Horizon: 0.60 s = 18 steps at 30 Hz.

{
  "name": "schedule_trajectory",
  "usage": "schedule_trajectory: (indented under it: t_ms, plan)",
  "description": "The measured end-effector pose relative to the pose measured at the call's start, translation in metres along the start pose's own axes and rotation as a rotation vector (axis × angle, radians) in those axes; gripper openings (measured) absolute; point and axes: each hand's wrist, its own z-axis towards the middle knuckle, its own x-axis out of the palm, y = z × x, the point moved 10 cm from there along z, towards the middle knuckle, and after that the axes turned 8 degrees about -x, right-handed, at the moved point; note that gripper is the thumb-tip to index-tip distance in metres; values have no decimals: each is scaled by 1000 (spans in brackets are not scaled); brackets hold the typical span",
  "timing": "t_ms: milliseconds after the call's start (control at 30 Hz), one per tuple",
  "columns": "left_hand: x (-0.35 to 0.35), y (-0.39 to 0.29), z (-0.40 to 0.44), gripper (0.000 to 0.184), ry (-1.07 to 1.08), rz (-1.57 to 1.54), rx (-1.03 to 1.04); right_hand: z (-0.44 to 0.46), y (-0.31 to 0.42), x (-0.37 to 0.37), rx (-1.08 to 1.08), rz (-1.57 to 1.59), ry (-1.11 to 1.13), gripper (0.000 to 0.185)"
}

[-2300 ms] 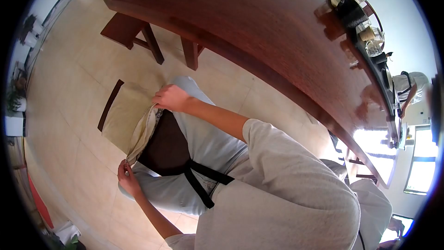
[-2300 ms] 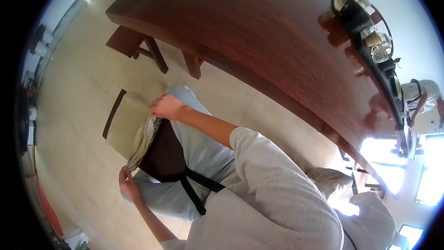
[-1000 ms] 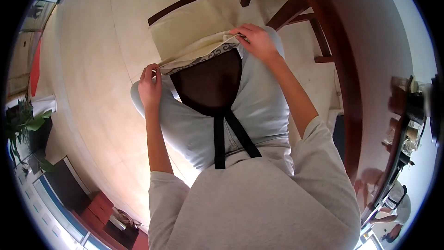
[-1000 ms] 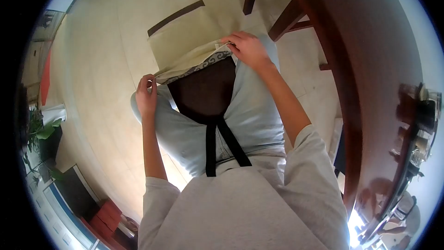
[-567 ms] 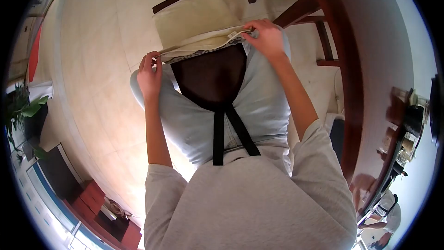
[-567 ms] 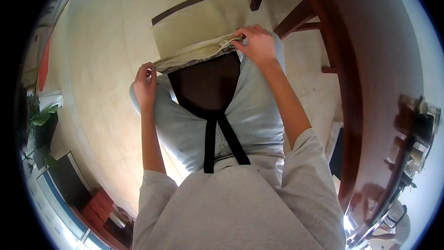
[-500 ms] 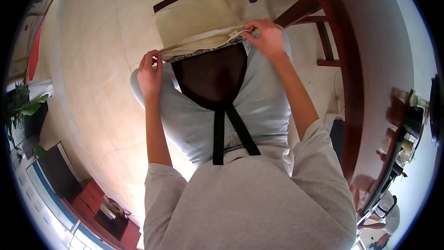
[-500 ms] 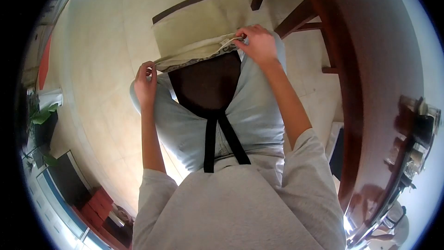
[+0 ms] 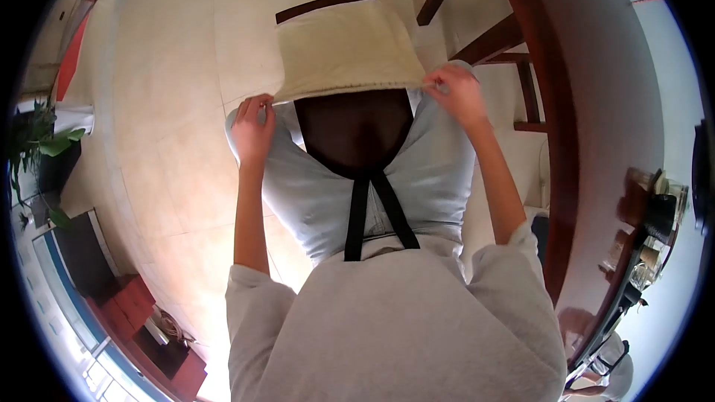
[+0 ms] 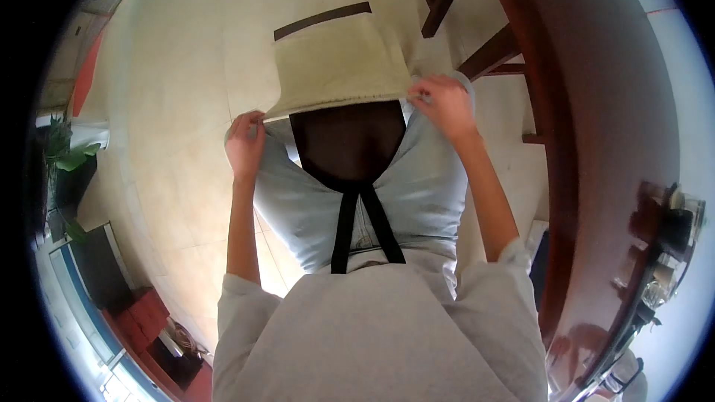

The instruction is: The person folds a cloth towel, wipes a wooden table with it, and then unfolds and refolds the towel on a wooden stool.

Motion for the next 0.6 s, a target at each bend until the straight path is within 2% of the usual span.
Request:
schedule_trajectory:
  t_ms: [67,133,200,233,333,467,567,600]
  plan:
    - [-39,-24,-13,15,-25,-44,39,-4,38,-30,-55,-3,71,16]
    - [-73,-40,-19,17,-86,-107,144,5,65,-67,-91,-49,32,18]
    - [-102,-50,-7,17,-152,-124,166,32,83,-97,-152,-75,-31,17]
    - [-114,-56,5,15,-169,-159,150,45,92,-109,-209,-103,-96,17]
    - [-130,-58,58,10,-202,-142,148,93,87,-122,-202,-131,-227,16]
    - [-126,-43,135,16,-154,-239,79,162,71,-121,-191,-149,-242,17]
    - [-153,-58,173,18,-220,-214,166,189,84,-149,-203,-187,-354,22]
    - [-162,-61,178,18,-227,-215,166,190,94,-164,-258,-244,-450,18]
